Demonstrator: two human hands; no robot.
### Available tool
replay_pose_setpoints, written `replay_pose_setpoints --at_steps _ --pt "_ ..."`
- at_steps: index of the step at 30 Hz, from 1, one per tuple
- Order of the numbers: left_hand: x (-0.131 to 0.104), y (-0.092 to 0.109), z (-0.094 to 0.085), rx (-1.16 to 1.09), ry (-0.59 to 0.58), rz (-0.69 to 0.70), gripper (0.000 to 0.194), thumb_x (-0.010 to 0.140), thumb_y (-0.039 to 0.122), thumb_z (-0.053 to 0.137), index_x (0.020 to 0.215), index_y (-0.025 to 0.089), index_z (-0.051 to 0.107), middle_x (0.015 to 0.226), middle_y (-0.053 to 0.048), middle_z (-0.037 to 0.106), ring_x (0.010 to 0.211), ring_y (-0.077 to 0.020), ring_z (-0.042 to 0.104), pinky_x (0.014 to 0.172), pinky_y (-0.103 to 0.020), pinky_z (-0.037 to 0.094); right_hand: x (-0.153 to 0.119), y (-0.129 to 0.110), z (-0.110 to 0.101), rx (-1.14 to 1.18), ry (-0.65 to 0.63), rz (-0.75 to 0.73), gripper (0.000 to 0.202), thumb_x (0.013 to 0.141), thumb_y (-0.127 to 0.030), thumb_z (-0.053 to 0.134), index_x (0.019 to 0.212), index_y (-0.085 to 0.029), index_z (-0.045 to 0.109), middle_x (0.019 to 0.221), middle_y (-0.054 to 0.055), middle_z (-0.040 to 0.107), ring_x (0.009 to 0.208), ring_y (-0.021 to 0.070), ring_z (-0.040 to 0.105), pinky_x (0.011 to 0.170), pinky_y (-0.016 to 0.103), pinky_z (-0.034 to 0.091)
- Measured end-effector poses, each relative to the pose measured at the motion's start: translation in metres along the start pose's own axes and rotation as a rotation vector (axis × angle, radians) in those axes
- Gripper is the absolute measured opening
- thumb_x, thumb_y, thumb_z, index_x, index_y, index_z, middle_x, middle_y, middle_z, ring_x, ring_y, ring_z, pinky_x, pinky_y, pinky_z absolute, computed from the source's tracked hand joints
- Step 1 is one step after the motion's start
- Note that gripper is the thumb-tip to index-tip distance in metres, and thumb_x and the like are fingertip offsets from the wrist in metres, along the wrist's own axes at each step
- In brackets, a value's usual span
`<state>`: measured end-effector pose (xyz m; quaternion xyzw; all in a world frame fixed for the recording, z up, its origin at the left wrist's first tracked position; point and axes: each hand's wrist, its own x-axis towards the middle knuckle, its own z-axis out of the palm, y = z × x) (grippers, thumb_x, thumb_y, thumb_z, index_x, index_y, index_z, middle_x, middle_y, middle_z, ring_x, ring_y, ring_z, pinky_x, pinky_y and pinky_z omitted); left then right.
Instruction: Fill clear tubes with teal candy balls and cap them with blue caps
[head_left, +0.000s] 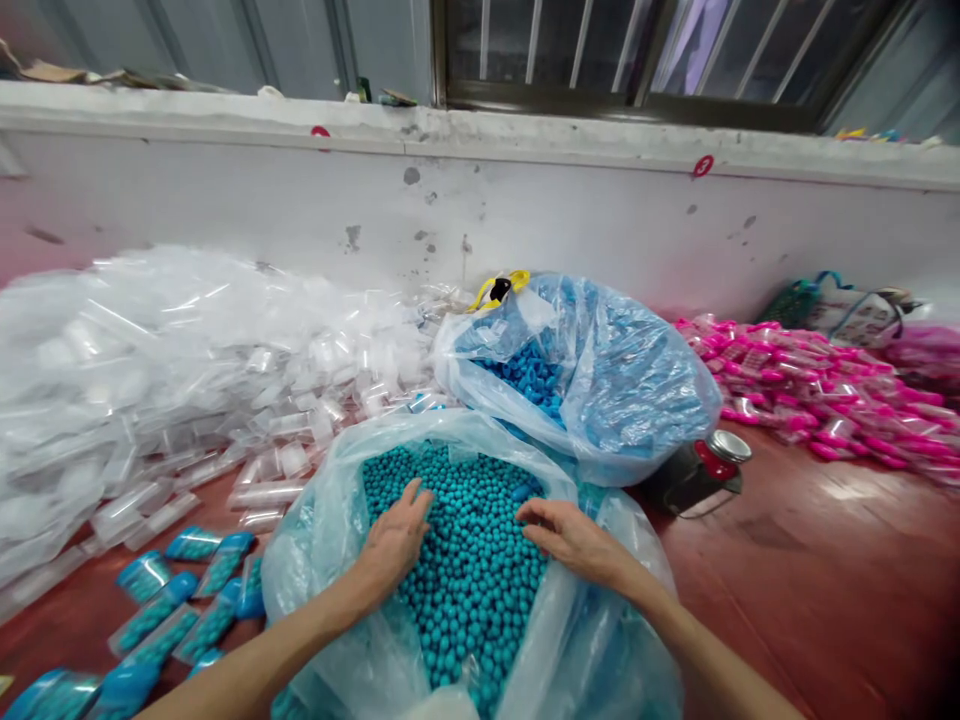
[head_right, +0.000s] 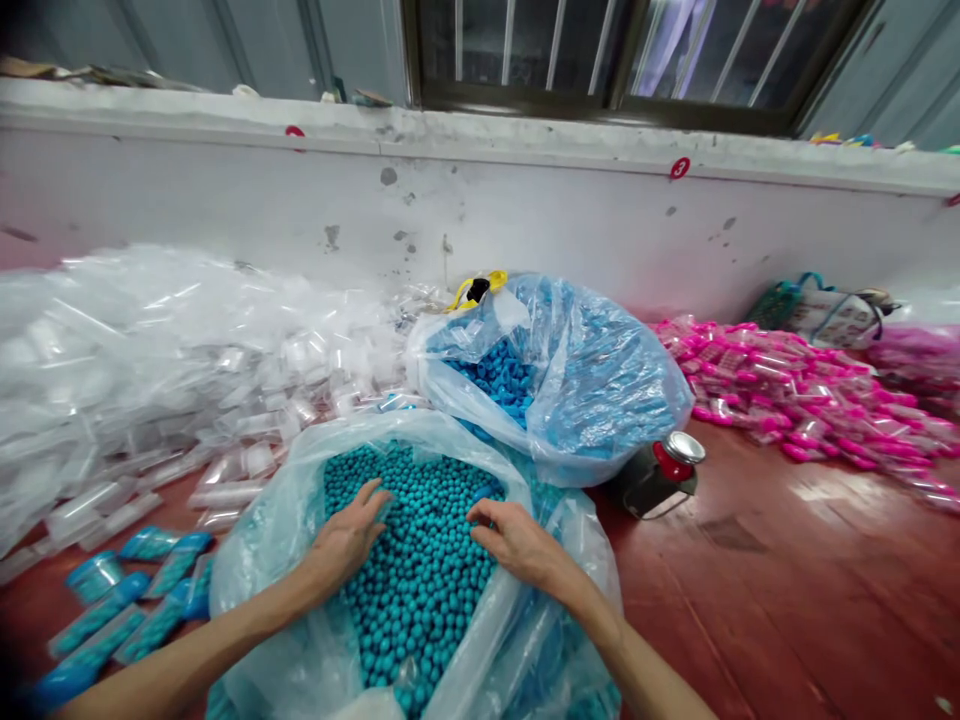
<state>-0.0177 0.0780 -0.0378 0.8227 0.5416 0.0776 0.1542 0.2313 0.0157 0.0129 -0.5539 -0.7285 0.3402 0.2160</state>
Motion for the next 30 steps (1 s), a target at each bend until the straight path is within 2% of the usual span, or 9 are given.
replay_pose_setpoints --at_steps 3,5,9,13,17,22,26,28,30 --pt "0.012 -0.002 -0.006 0.047 -0.01 -0.091 0.05 0.076 0.018 0.043 0.123 0.013 0.03 0.125 -0.015 0.042 0.111 -0.0237 0.045 0.089 -0.035 0.036 0.0 -0.001 0.0 0.024 0.008 0.004 0.016 0.08 -0.02 0.042 0.088 -0.02 0.057 0.071 -0.002 0.056 0.063 0.0124 0.052 0.06 0.024 0.042" --pt "0.02 -0.001 -0.01 0.054 -0.034 -0.105 0.053 0.074 0.014 0.042 0.124 0.011 0.028 0.122 -0.014 0.045 0.109 -0.0223 0.047 0.088 -0.033 0.037 0.0 0.0 0.002 0.025 0.015 0.001 0.015 0.08 -0.02 0.043 0.086 -0.02 0.057 0.07 -0.002 0.054 0.064 0.0129 0.052 0.061 0.025 0.042" --pt "0.021 0.005 -0.016 0.043 -0.092 0.03 0.053 0.067 0.002 0.038 0.118 0.018 0.04 0.119 -0.007 0.048 0.102 -0.0174 0.049 0.089 -0.029 0.034 -0.001 0.004 0.003 0.049 0.017 0.004 0.015 0.081 -0.021 0.042 0.086 -0.021 0.056 0.07 -0.002 0.054 0.064 0.013 0.052 0.062 0.025 0.042" --pt "-0.003 0.01 -0.026 0.081 -0.237 0.242 0.048 0.068 0.001 0.036 0.107 0.025 0.051 0.099 -0.005 0.054 0.091 -0.018 0.05 0.08 -0.029 0.038 -0.004 0.004 0.003 0.039 0.036 0.009 0.016 0.081 -0.02 0.043 0.089 -0.02 0.057 0.072 -0.002 0.056 0.067 0.0127 0.053 0.064 0.024 0.042" --pt "-0.014 0.014 -0.028 0.129 -0.354 0.287 0.039 0.068 0.001 0.036 0.093 0.024 0.056 0.085 -0.005 0.055 0.082 -0.02 0.052 0.072 -0.03 0.04 -0.005 -0.002 0.006 -0.033 0.047 -0.011 0.018 0.081 -0.019 0.042 0.091 -0.02 0.058 0.078 -0.001 0.06 0.074 0.013 0.055 0.069 0.023 0.041" --pt "0.013 0.035 0.003 -0.226 -0.384 0.213 0.041 0.057 -0.001 0.046 0.09 0.021 0.054 0.088 -0.005 0.059 0.088 -0.0222 0.053 0.078 -0.03 0.037 -0.005 -0.002 0.014 -0.128 0.007 -0.022 0.021 0.082 -0.019 0.041 0.097 -0.02 0.057 0.092 0.002 0.062 0.087 0.0146 0.055 0.078 0.024 0.039" --pt "0.036 0.052 0.036 -0.412 -0.293 0.1 0.05 0.057 -0.002 0.042 0.103 0.017 0.047 0.099 -0.008 0.058 0.096 -0.0215 0.05 0.083 -0.029 0.035 0.005 0.002 0.028 -0.402 0.003 0.13 0.024 0.081 -0.014 0.037 0.097 -0.014 0.055 0.092 0.01 0.06 0.088 0.0194 0.056 0.076 0.028 0.04" --pt "0.04 0.054 0.045 -0.532 -0.259 0.044 0.045 0.058 -0.002 0.041 0.099 0.016 0.049 0.096 -0.007 0.058 0.094 -0.0202 0.05 0.082 -0.028 0.034 0.012 0.002 0.039 -0.553 -0.036 0.2 0.026 0.08 -0.01 0.034 0.096 -0.011 0.055 0.092 0.013 0.059 0.083 0.0214 0.057 0.071 0.03 0.041" --pt "0.039 0.052 0.047 -0.676 -0.266 0.01 0.032 0.06 0.002 0.042 0.088 0.015 0.052 0.087 -0.005 0.059 0.088 -0.0186 0.051 0.079 -0.027 0.036 0.018 0.0 0.047 -0.591 -0.059 0.187 0.027 0.079 -0.009 0.034 0.099 -0.011 0.053 0.095 0.013 0.059 0.083 0.0208 0.058 0.069 0.029 0.042"
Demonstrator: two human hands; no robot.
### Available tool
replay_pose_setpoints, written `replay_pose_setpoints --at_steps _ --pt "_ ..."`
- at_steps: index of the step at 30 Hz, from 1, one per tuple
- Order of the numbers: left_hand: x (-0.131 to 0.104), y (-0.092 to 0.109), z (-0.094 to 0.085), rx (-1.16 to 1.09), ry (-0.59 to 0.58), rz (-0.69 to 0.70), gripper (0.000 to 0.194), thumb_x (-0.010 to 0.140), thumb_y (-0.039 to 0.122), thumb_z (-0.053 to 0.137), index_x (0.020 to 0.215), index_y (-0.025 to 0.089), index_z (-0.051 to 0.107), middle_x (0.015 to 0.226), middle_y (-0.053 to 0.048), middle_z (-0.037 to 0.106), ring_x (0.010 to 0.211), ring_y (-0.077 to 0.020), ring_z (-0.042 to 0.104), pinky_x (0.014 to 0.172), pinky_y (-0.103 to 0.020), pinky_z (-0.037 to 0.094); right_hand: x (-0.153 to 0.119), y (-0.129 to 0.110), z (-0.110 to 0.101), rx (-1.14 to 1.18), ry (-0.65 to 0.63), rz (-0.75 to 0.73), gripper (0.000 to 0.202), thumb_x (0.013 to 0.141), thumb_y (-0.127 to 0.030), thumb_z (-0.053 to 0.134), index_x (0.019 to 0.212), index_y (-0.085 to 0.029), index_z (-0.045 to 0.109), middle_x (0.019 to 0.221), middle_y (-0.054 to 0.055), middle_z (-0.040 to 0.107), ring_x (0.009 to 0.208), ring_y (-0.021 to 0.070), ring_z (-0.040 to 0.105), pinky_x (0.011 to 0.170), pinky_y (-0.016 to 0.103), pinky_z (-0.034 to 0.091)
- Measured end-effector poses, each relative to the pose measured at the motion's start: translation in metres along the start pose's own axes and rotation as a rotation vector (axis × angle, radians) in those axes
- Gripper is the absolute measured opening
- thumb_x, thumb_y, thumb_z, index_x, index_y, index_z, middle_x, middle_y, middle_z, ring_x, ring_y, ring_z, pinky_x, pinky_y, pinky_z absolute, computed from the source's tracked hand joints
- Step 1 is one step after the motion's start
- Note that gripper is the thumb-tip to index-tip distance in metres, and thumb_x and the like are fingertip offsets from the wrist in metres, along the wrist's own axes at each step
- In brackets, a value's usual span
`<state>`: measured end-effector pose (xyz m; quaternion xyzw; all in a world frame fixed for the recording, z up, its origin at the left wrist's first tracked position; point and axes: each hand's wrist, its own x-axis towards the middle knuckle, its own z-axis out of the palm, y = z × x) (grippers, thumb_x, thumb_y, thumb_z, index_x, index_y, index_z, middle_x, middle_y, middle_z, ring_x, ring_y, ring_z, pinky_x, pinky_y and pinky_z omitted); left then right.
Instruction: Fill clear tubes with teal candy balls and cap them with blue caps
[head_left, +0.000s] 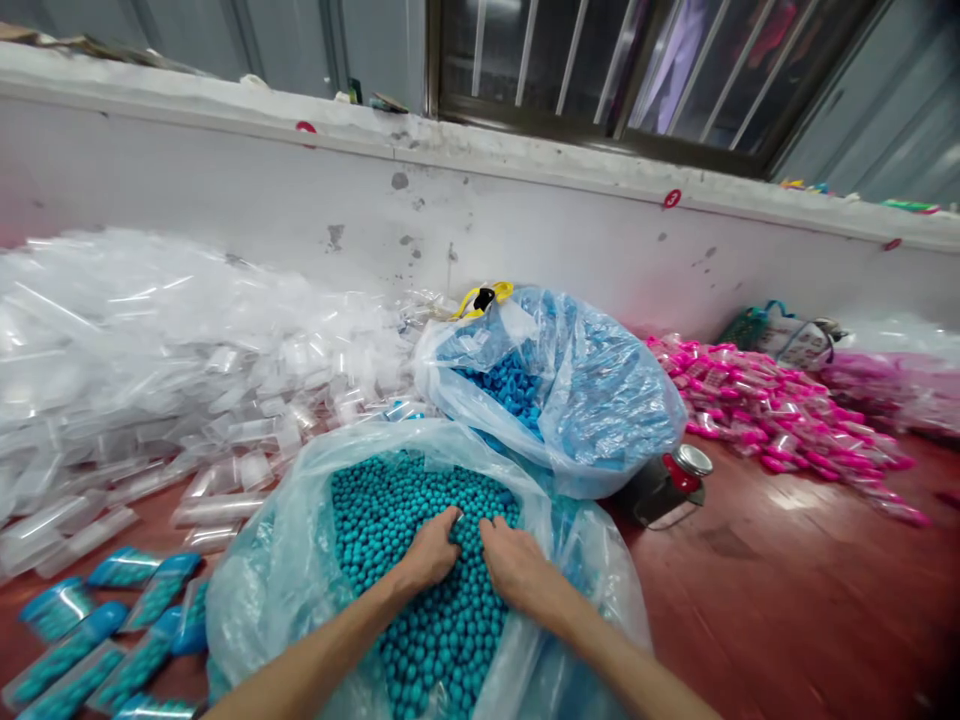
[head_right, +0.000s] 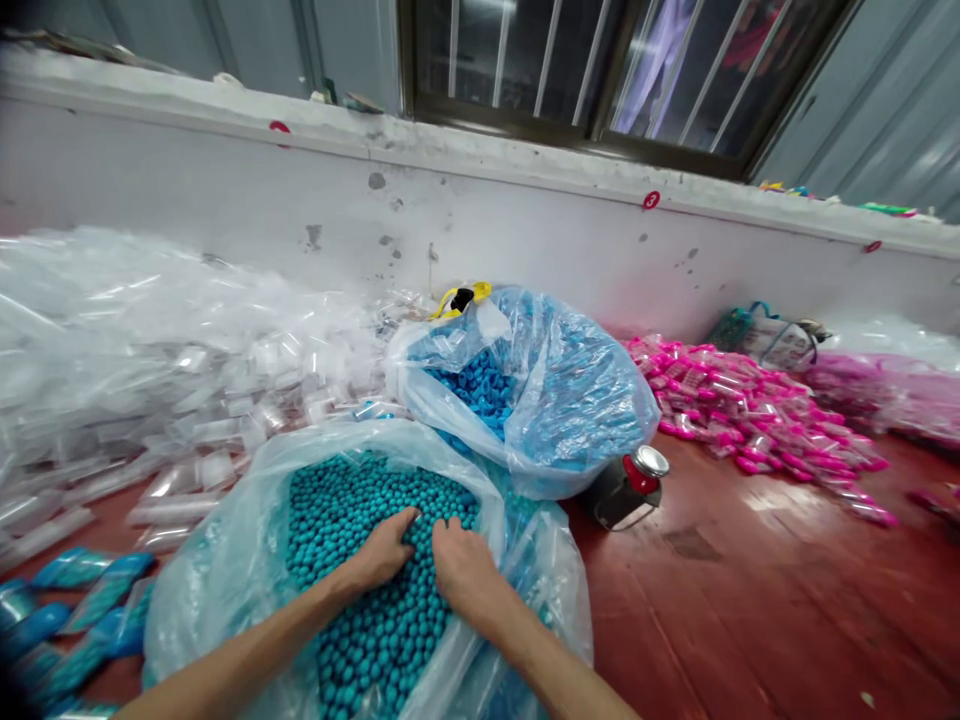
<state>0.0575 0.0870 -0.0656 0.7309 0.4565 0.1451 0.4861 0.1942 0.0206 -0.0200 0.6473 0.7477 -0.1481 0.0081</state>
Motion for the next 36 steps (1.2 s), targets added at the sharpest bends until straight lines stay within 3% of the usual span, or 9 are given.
replay_pose_setpoints --at_steps 3,6,11,17,20,23,30,34,36 --pt "-0.008 -0.002 -0.006 -0.246 -0.058 -0.024 0.014 0.068 0.014 0.046 0.079 0.015 0.054 0.076 -0.001 0.059 0.079 -0.0161 0.053 0.072 -0.025 0.039 0.006 -0.001 -0.004 0.065 -0.025 -0.13 0.023 0.081 -0.016 0.04 0.101 -0.016 0.05 0.092 0.006 0.062 0.084 0.016 0.058 0.069 0.022 0.041" --pt "-0.015 -0.001 -0.012 -0.469 -0.102 -0.086 0.017 0.069 0.027 0.052 0.08 0.015 0.056 0.071 0.001 0.06 0.073 -0.0148 0.054 0.071 -0.026 0.04 0.016 0.009 -0.017 -0.046 0.01 -0.108 0.019 0.084 -0.018 0.039 0.096 -0.02 0.053 0.093 0.003 0.062 0.085 0.0134 0.058 0.069 0.02 0.041" --pt "-0.017 0.0 -0.016 -0.737 -0.104 -0.204 0.027 0.057 0.035 0.066 0.076 0.016 0.059 0.071 -0.001 0.063 0.074 -0.0165 0.056 0.074 -0.03 0.039 0.039 0.02 -0.023 -0.219 0.066 0.056 0.028 0.083 -0.005 0.031 0.096 -0.01 0.055 0.097 0.018 0.059 0.08 0.0224 0.06 0.065 0.031 0.043" --pt "-0.04 0.002 -0.032 -0.929 -0.054 -0.248 0.029 0.056 0.037 0.069 0.07 0.013 0.061 0.068 -0.003 0.064 0.071 -0.0148 0.056 0.073 -0.026 0.04 0.034 0.009 -0.013 -0.278 0.063 -0.003 0.028 0.083 -0.006 0.032 0.093 -0.017 0.055 0.092 0.01 0.06 0.08 0.0201 0.06 0.063 0.028 0.044" --pt "-0.053 0.002 -0.039 -0.963 -0.019 -0.315 0.029 0.062 0.041 0.065 0.066 0.012 0.061 0.064 -0.004 0.064 0.065 -0.0145 0.056 0.066 -0.025 0.04 0.033 0.009 -0.013 -0.3 0.094 0.073 0.033 0.081 -0.004 0.03 0.107 -0.013 0.049 0.105 0.018 0.054 0.083 0.0237 0.06 0.063 0.032 0.045" --pt "-0.059 0.003 -0.041 -0.998 0.014 -0.349 0.028 0.062 0.04 0.064 0.065 0.012 0.06 0.059 -0.004 0.063 0.061 -0.0148 0.056 0.064 -0.026 0.039 0.04 0.013 -0.011 -0.307 0.074 0.105 0.031 0.08 -0.003 0.031 0.103 -0.009 0.051 0.103 0.021 0.054 0.078 0.0234 0.061 0.061 0.032 0.044" --pt "-0.066 -0.001 -0.036 -1.02 0.056 -0.221 0.026 0.054 0.03 0.072 0.067 0.012 0.059 0.059 -0.001 0.06 0.058 -0.0119 0.052 0.063 -0.024 0.036 0.033 0.005 -0.013 -0.272 0.026 -0.063 0.021 0.082 -0.011 0.035 0.095 -0.014 0.051 0.091 0.009 0.057 0.08 0.0168 0.057 0.066 0.025 0.041" --pt "-0.072 -0.003 -0.034 -1.02 0.083 -0.17 0.022 0.059 0.03 0.068 0.066 0.012 0.058 0.057 0.002 0.055 0.054 -0.0092 0.045 0.058 -0.023 0.031 0.011 -0.006 -0.013 -0.153 -0.006 -0.367 0.021 0.081 -0.011 0.037 0.09 -0.02 0.053 0.093 0.003 0.056 0.087 0.0142 0.053 0.073 0.022 0.038" --pt "-0.074 -0.002 -0.035 -1.062 0.066 -0.162 0.021 0.06 0.03 0.066 0.062 0.013 0.056 0.056 0.002 0.052 0.054 -0.0091 0.043 0.057 -0.024 0.03 0.007 -0.008 -0.014 -0.037 0.01 -0.433 0.024 0.08 -0.01 0.037 0.093 -0.021 0.054 0.096 0.002 0.056 0.089 0.0134 0.053 0.075 0.022 0.038"
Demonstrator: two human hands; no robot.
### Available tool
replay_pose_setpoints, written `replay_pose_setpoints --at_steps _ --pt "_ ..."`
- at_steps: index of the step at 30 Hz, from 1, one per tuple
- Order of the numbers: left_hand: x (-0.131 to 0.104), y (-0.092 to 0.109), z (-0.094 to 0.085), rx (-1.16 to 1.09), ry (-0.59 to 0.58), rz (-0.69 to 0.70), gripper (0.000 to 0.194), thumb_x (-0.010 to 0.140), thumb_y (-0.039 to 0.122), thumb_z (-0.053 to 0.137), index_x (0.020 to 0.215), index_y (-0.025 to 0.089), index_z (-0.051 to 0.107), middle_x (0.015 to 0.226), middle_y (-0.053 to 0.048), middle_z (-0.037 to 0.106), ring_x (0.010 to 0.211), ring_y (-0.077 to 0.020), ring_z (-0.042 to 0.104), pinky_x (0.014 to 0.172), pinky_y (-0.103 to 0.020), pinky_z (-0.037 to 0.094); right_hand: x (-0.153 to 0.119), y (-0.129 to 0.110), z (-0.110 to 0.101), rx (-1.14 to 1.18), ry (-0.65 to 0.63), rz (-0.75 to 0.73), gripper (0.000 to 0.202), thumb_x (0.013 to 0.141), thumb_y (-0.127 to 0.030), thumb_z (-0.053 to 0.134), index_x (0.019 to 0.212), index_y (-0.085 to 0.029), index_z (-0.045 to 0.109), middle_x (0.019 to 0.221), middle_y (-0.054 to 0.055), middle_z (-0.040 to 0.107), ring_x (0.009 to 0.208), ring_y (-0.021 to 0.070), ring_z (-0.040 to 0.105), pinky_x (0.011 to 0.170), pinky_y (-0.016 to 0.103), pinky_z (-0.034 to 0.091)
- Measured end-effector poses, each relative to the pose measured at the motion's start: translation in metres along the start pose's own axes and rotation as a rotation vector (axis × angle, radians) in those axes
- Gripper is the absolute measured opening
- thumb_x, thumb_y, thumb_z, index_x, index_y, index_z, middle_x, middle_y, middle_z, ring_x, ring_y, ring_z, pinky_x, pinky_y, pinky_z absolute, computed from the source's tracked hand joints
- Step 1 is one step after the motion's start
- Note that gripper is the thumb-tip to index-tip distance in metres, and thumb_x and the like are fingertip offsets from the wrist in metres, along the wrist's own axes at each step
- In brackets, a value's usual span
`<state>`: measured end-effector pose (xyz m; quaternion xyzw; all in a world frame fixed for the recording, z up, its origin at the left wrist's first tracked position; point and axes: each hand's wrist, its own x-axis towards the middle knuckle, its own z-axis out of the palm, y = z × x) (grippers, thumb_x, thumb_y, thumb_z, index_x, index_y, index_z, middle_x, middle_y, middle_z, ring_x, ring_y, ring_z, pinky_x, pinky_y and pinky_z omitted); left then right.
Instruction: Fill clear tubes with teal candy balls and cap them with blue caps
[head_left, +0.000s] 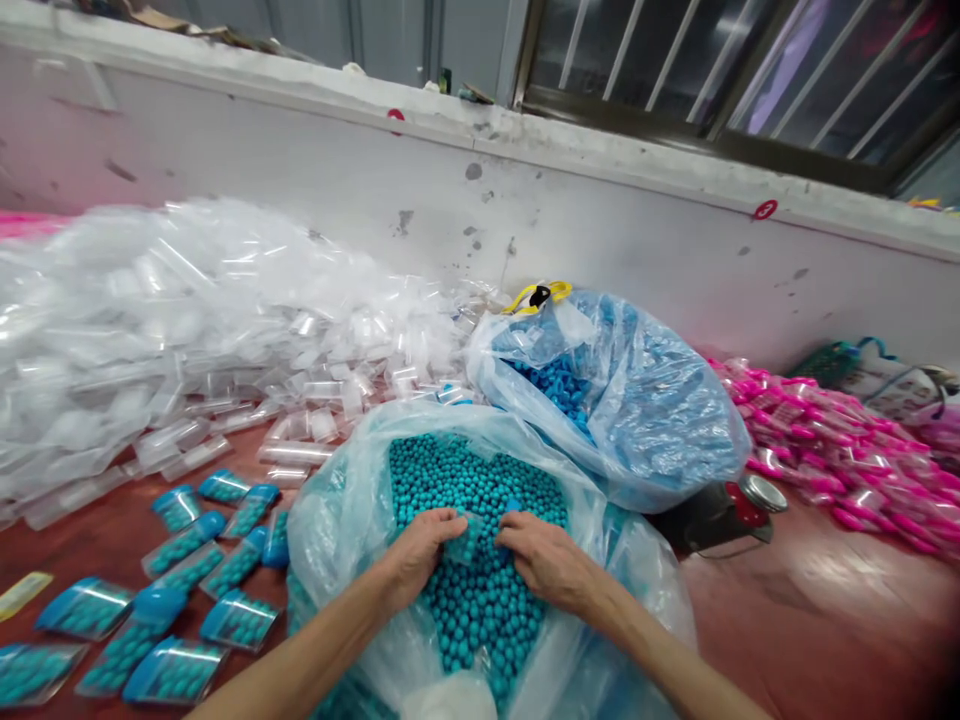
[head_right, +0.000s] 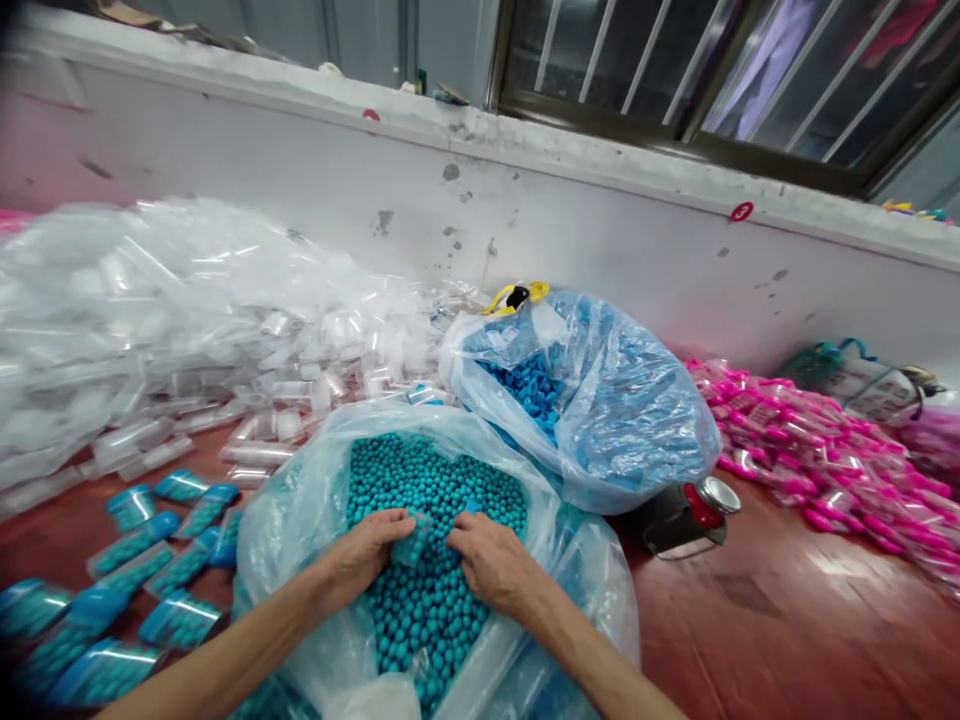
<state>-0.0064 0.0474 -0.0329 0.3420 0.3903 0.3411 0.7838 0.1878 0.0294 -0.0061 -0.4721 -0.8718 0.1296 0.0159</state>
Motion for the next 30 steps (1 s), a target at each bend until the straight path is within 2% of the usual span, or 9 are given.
replay_pose_setpoints --at_steps 3,5,7,11,17,20,23,27,30 --pt "-0.003 0.002 0.001 0.014 0.002 -0.009 0.022 0.06 0.032 0.064 0.062 0.013 0.053 0.057 0.002 0.051 0.055 -0.0095 0.043 0.057 -0.024 0.031 0.006 -0.001 -0.004 0.042 0.091 0.279 0.022 0.086 -0.023 0.036 0.1 -0.019 0.052 0.093 0.005 0.06 0.087 0.0165 0.056 0.072 0.025 0.039" --pt "-0.003 0.0 0.002 0.111 0.052 0.032 0.022 0.061 0.033 0.062 0.065 0.014 0.053 0.058 0.003 0.05 0.055 -0.0096 0.043 0.056 -0.023 0.031 0.016 -0.004 -0.004 -0.014 0.05 0.458 0.028 0.085 -0.038 0.039 0.097 -0.017 0.053 0.085 0.007 0.063 0.083 0.0215 0.059 0.067 0.028 0.04" --pt "-0.003 -0.003 0.001 0.214 0.12 0.107 0.021 0.061 0.033 0.061 0.066 0.015 0.052 0.059 0.004 0.05 0.056 -0.0095 0.043 0.057 -0.023 0.031 0.025 -0.012 0.002 -0.076 -0.023 0.466 0.03 0.081 -0.044 0.045 0.091 -0.017 0.054 0.084 0.008 0.065 0.081 0.0238 0.06 0.064 0.028 0.04" --pt "-0.003 -0.008 0.0 0.364 0.214 0.202 0.016 0.061 0.028 0.06 0.067 0.017 0.05 0.057 0.007 0.046 0.056 -0.0092 0.044 0.054 -0.022 0.032 0.033 -0.028 0.019 -0.171 -0.007 0.373 0.016 0.08 -0.026 0.046 0.089 -0.017 0.055 0.089 0.008 0.064 0.084 0.0224 0.059 0.065 0.027 0.039" --pt "-0.004 -0.008 -0.002 0.453 0.178 0.017 0.024 0.07 0.041 0.048 0.076 0.018 0.043 0.057 0.006 0.051 0.037 -0.0074 0.045 0.035 -0.019 0.022 0.028 -0.024 0.01 -0.126 0.069 0.442 0.019 0.081 -0.011 0.035 0.096 -0.014 0.047 0.085 0.008 0.062 0.079 0.0195 0.059 0.064 0.025 0.037" --pt "-0.003 -0.007 -0.005 0.409 0.089 -0.006 0.032 0.068 0.048 0.05 0.077 0.018 0.043 0.062 0.003 0.056 0.038 -0.0075 0.048 0.034 -0.018 0.023 0.026 -0.024 0.003 0.153 0.127 0.386 0.015 0.084 -0.016 0.034 0.095 -0.017 0.044 0.078 0.004 0.06 0.074 0.0165 0.057 0.063 0.024 0.036" --pt "-0.004 -0.007 -0.008 0.31 -0.011 0.019 0.037 0.064 0.045 0.057 0.084 0.018 0.044 0.068 0.002 0.058 0.044 -0.0076 0.052 0.036 -0.017 0.027 0.026 -0.026 0.003 0.619 0.131 0.309 0.014 0.085 -0.025 0.035 0.074 -0.019 0.043 0.062 -0.003 0.049 0.057 0.0106 0.048 0.054 0.021 0.035" --pt "-0.007 -0.011 -0.011 0.232 -0.046 0.088 0.041 0.064 0.046 0.06 0.089 0.018 0.044 0.067 0.004 0.053 0.046 -0.0071 0.052 0.037 -0.016 0.03 0.022 -0.026 0.003 1.181 -0.081 0.437 0.022 0.084 -0.035 0.031 0.072 -0.02 0.04 0.047 -0.01 0.03 0.035 0.0059 0.024 0.035 0.018 0.023" --pt "-0.008 -0.013 -0.011 0.241 -0.074 0.126 0.043 0.065 0.046 0.06 0.093 0.018 0.044 0.072 0.003 0.055 0.048 -0.0069 0.051 0.04 -0.017 0.034 0.016 -0.026 0.004 1.322 -0.178 0.486 0.019 0.079 -0.034 0.038 0.07 -0.019 0.043 0.044 -0.01 0.032 0.032 0.0043 0.024 0.032 0.016 0.021"
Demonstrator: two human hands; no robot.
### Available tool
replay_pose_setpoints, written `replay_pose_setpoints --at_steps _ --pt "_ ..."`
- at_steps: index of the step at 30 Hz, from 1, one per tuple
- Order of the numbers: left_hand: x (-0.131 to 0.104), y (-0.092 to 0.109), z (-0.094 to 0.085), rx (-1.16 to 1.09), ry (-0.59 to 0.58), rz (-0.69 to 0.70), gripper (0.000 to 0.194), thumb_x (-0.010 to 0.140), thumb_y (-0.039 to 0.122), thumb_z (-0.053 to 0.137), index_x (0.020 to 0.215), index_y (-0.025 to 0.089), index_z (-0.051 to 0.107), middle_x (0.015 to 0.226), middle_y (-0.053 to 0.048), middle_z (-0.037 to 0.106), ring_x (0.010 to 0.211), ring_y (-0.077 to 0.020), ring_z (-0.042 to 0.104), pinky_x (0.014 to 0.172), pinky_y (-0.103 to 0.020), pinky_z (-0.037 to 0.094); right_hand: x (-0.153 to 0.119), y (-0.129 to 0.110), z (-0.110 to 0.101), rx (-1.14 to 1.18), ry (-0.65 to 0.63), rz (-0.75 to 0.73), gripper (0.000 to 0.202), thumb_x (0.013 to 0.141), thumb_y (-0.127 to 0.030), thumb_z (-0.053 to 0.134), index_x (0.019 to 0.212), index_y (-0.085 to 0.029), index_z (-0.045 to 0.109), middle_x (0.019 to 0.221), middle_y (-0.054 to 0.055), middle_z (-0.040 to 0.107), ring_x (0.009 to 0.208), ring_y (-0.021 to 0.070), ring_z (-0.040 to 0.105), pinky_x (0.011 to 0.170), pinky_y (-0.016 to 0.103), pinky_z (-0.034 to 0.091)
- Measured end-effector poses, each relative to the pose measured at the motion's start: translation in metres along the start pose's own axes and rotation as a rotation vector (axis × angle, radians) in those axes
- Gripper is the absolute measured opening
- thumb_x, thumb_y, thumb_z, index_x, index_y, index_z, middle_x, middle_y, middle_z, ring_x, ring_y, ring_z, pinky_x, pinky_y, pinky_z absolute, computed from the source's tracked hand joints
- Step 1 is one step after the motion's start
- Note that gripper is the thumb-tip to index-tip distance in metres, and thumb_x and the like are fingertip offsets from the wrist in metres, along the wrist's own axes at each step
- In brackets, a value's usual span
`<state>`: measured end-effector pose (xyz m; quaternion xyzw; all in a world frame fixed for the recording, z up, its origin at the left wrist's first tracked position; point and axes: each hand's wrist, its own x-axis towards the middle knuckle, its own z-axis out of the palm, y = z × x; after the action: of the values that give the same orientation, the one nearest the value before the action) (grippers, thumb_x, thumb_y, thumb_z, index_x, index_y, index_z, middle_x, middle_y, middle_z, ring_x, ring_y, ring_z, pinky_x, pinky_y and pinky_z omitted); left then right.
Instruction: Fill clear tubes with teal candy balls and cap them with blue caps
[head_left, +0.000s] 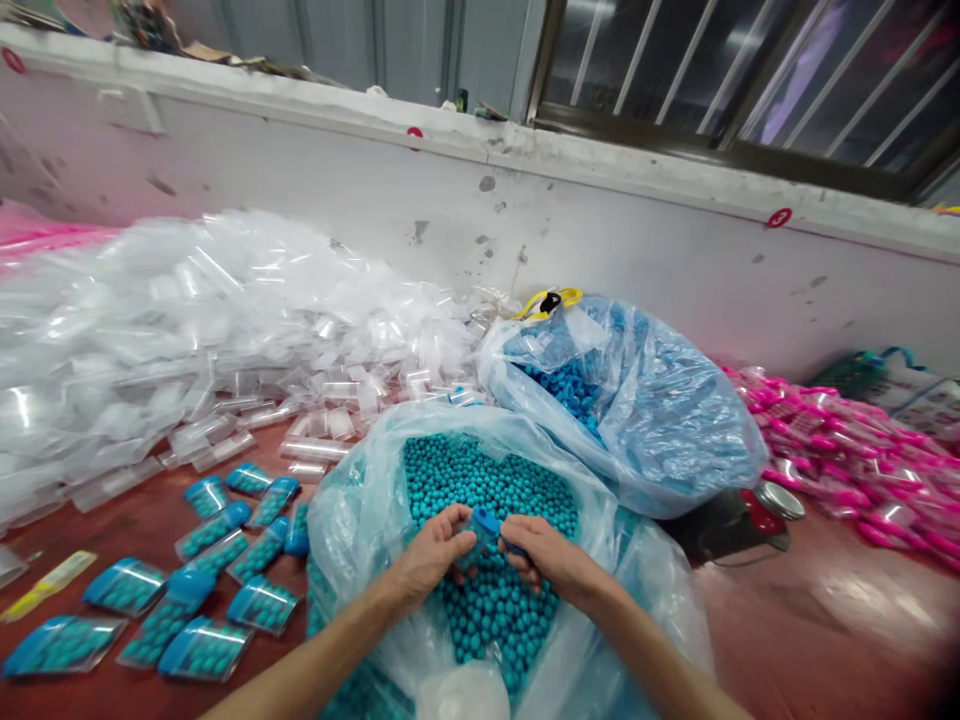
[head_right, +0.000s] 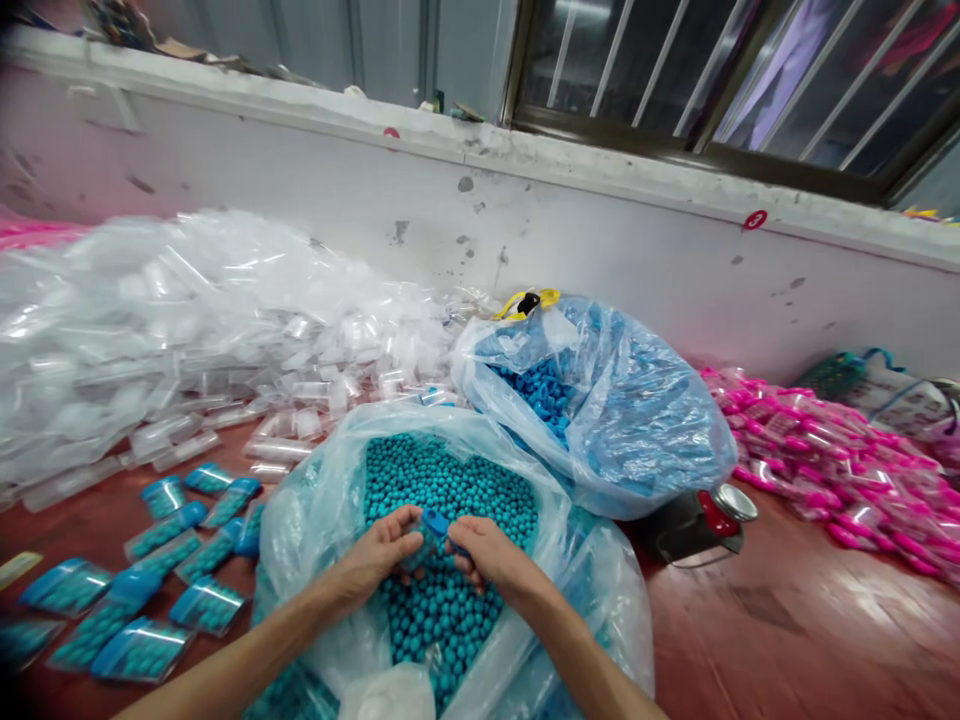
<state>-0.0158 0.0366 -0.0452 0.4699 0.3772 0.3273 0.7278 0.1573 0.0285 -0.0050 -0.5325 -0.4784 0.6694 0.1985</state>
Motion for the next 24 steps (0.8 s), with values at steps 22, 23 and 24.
replay_pose_setpoints --at_steps 22,23,24 --pt "-0.013 0.003 0.015 0.189 0.03 0.067 0.033 0.074 0.035 0.051 0.104 0.02 0.051 0.067 0.003 0.051 0.036 -0.003 0.042 0.033 -0.015 0.031 -0.013 0.003 -0.009 -0.086 -0.164 0.094 0.016 0.075 -0.028 0.041 0.063 -0.017 0.045 0.043 -0.008 0.045 0.028 0.0031 0.035 0.029 0.013 0.028" --pt "-0.013 0.004 0.015 0.179 0.038 0.059 0.033 0.074 0.036 0.051 0.103 0.02 0.05 0.065 0.004 0.05 0.035 -0.0032 0.042 0.032 -0.015 0.03 -0.014 0.003 -0.007 -0.116 -0.132 0.058 0.017 0.076 -0.031 0.043 0.066 -0.017 0.044 0.047 -0.007 0.048 0.029 0.0032 0.037 0.029 0.013 0.028" --pt "-0.013 0.004 0.015 0.158 0.036 0.048 0.035 0.073 0.036 0.051 0.103 0.019 0.049 0.064 0.004 0.05 0.034 -0.0035 0.042 0.031 -0.015 0.03 -0.015 0.003 -0.005 -0.131 -0.114 0.024 0.019 0.076 -0.034 0.044 0.068 -0.018 0.043 0.049 -0.007 0.05 0.029 0.0033 0.039 0.029 0.013 0.029"
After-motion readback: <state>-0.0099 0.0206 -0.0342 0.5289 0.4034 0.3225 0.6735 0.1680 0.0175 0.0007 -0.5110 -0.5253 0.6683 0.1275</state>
